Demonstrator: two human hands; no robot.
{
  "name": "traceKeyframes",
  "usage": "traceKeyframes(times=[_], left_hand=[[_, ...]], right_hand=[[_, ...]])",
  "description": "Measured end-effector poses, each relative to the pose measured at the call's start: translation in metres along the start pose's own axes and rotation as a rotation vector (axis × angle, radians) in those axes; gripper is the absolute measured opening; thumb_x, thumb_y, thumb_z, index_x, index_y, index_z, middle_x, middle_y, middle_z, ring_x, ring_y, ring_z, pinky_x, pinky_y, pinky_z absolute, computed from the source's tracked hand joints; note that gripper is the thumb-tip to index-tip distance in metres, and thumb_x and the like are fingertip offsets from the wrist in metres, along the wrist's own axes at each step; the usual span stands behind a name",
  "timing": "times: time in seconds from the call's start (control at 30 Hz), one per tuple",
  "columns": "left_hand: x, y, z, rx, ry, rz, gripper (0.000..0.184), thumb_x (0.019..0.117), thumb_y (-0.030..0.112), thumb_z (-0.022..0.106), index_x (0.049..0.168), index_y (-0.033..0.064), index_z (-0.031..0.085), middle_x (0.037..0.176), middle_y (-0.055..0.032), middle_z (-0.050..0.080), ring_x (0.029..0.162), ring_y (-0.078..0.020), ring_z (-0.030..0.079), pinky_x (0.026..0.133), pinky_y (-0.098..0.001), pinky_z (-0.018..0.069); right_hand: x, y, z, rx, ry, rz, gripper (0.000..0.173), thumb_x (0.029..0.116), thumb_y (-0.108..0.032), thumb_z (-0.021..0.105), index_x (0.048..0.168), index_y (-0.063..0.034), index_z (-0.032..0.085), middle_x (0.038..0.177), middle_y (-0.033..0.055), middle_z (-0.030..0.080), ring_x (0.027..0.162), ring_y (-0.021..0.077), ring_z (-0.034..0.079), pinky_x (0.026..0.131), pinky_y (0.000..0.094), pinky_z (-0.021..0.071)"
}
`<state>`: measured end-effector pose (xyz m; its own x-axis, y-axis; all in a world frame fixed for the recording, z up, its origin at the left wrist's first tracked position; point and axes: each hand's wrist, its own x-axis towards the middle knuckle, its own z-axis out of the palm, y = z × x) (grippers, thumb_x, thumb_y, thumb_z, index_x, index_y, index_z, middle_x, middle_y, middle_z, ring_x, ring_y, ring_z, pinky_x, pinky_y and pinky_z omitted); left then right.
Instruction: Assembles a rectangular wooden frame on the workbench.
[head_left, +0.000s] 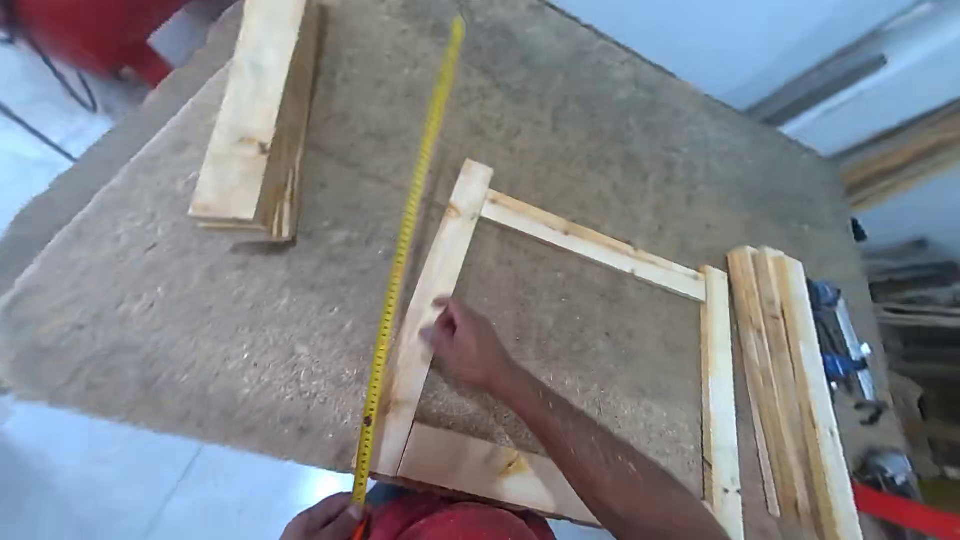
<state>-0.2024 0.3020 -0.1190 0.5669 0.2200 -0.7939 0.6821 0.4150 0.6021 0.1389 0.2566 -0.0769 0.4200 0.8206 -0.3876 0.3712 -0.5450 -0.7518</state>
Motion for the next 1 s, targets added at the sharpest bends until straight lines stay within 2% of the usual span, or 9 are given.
traceKeyframes(times=[0.1,0.2,0.27,0.4,0.5,0.57,0.67,0.8,1.0], left_hand=[[0.013,0.046,0.036,-0.134,0.111,0.095,0.030,0.1060,0.020,0.049,0.114,0.0010,0.071,0.095,-0.0144,0.075,0.080,-0.0243,0.072,0.073,-0.0446,0.0621],[0.030,0.082,0.100,-0.264,0.169,0.167,0.029,0.1063,0.021,0.050,0.108,0.0004,0.069,0.085,-0.0113,0.071,0.072,-0.0194,0.069,0.067,-0.0387,0.0610],[0.032,0.097,0.137,-0.308,0.132,0.149,0.029,0.1087,0.020,0.046,0.109,-0.0008,0.067,0.086,-0.0113,0.070,0.074,-0.0188,0.069,0.069,-0.0377,0.0609],[0.021,0.083,0.180,-0.452,-0.053,0.053,0.035,0.1118,0.026,0.040,0.125,0.0009,0.062,0.119,-0.0178,0.070,0.103,-0.0304,0.072,0.090,-0.0484,0.0611],[0.022,0.057,0.198,-0.555,-0.110,0.137,0.038,0.1122,0.026,0.036,0.127,0.0008,0.060,0.122,-0.0200,0.070,0.108,-0.0330,0.071,0.093,-0.0510,0.0581],[0.018,0.035,0.221,-0.536,-0.073,0.106,0.042,0.1132,0.028,0.033,0.133,-0.0004,0.057,0.115,-0.0201,0.073,0.102,-0.0320,0.073,0.091,-0.0494,0.0603],[0.019,0.010,0.267,-0.489,-0.062,-0.009,0.046,0.1137,0.032,0.032,0.131,-0.0026,0.057,0.115,-0.0201,0.073,0.101,-0.0309,0.074,0.091,-0.0468,0.0616],[0.039,-0.021,0.316,-0.544,-0.016,-0.079,0.052,0.1132,0.039,0.031,0.125,-0.0028,0.060,0.113,-0.0185,0.074,0.097,-0.0281,0.075,0.085,-0.0411,0.0624],[0.058,-0.021,0.346,-0.524,0.021,-0.060,0.059,0.1125,0.046,0.026,0.127,-0.0018,0.058,0.114,-0.0186,0.073,0.096,-0.0275,0.074,0.084,-0.0397,0.0616]], right_hand=[[-0.082,0.007,0.031,0.142,-0.320,-0.082,0.079,0.0921,-0.046,0.074,0.155,-0.0100,0.043,0.142,0.0158,0.059,0.125,0.0277,0.062,0.106,0.0488,0.0515],[-0.139,0.027,0.056,0.290,-0.276,-0.114,0.099,0.0866,-0.045,0.079,0.161,-0.0058,0.027,0.154,0.0221,0.045,0.132,0.0293,0.057,0.108,0.0489,0.0502],[-0.163,0.039,0.046,0.280,-0.148,-0.092,0.095,0.0881,-0.044,0.078,0.161,-0.0083,0.029,0.152,0.0190,0.048,0.130,0.0258,0.058,0.108,0.0469,0.0507],[-0.231,0.102,0.011,0.094,-0.109,-0.030,0.068,0.0897,-0.042,0.074,0.152,-0.0326,0.049,0.137,-0.0011,0.060,0.120,0.0149,0.060,0.098,0.0454,0.0561],[-0.302,0.185,-0.028,0.047,-0.143,0.072,0.054,0.0823,-0.038,0.077,0.132,-0.0210,0.066,0.126,0.0066,0.064,0.109,0.0219,0.065,0.086,0.0478,0.0591],[-0.354,0.241,-0.054,0.078,-0.195,0.122,0.054,0.0774,-0.023,0.081,0.128,-0.0082,0.068,0.125,0.0178,0.065,0.111,0.0327,0.064,0.089,0.0550,0.0563],[-0.407,0.296,-0.092,0.110,-0.296,0.181,0.049,0.0810,-0.008,0.074,0.129,0.0020,0.066,0.124,0.0274,0.063,0.114,0.0418,0.062,0.095,0.0606,0.0517],[-0.440,0.333,-0.112,0.083,-0.339,0.213,0.048,0.0867,-0.013,0.070,0.132,-0.0004,0.064,0.124,0.0267,0.062,0.109,0.0399,0.063,0.090,0.0591,0.0523],[-0.449,0.349,-0.124,0.039,-0.296,0.240,0.050,0.0863,-0.016,0.071,0.134,-0.0035,0.064,0.126,0.0241,0.062,0.108,0.0381,0.063,0.090,0.0582,0.0523]])
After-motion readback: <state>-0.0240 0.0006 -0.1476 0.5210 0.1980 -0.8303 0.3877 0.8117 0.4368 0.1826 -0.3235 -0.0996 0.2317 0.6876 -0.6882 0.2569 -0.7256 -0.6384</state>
